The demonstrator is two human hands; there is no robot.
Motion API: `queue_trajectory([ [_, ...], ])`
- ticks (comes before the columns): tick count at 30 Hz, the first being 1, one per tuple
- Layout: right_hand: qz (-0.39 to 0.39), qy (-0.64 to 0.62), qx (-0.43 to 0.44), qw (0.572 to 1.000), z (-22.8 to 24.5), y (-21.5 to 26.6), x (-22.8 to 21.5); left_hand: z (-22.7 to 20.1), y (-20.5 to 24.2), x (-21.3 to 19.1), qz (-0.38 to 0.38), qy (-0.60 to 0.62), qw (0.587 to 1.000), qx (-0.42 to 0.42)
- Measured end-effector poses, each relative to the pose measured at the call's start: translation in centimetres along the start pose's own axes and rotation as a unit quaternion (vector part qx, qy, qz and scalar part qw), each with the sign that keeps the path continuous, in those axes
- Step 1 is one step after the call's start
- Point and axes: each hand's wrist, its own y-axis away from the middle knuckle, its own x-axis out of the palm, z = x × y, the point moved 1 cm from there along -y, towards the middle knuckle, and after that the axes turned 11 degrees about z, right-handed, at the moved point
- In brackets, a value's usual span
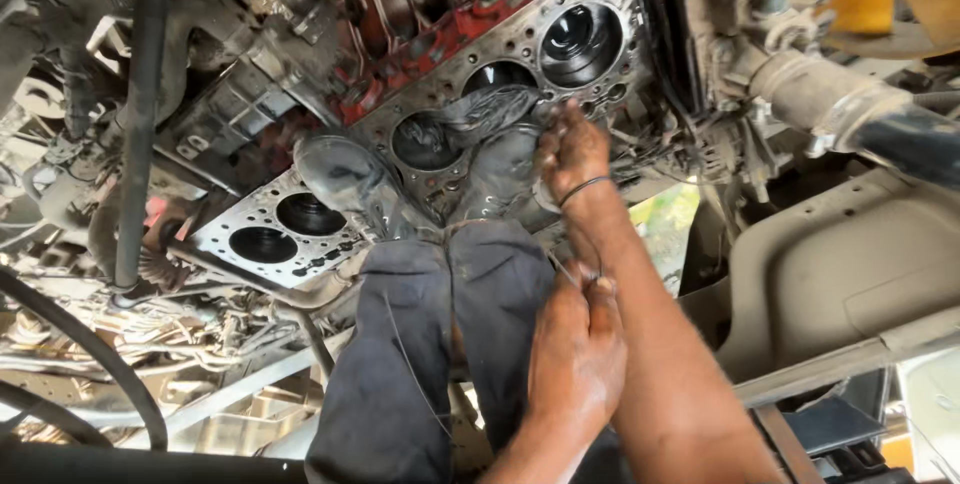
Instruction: The person cleans the cylinders of an exposed engine block using a thin wire and pours liquid from a plastic bottle onto the engine parts.
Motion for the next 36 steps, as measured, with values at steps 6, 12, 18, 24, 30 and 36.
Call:
queue_trajectory([
  [6, -0.026, -0.047, -0.043, 0.998, -2.6, -2.7, -1.0, -1.0, -0.9, -1.9, -0.041, -0.086, 0.995, 0.008],
  [12, -0.137, 0.061, -0.112, 0.982, -2.4, -5.6, -1.1, -2.1, -0.2, -2.3, 0.015, -0.034, 0.993, -0.111],
  [18, -0.12, 0.507, -0.343, 0.781, -1.4, -3.9, -3.1, -0.8, -0.5, -0.7, 0.013, -0.071, 0.995, -0.062],
  [24, -0.142, 0.677, -0.322, 0.647, -0.3, -2.6, 0.0, 1.2, -0.9, -0.3, 0.004, -0.045, 0.999, -0.03],
  [30, -0.118, 0.734, -0.248, 0.621, 0.5, -0.6, 1.7, 0.8, -0.4, 0.5, 0.065, -0.094, 0.989, -0.094],
  [36, -0.114, 0.77, -0.241, 0.58, 1.2, -0.7, 2.5, 2.2, -0.5, 1.1, 0.049, -0.071, 0.992, -0.087],
])
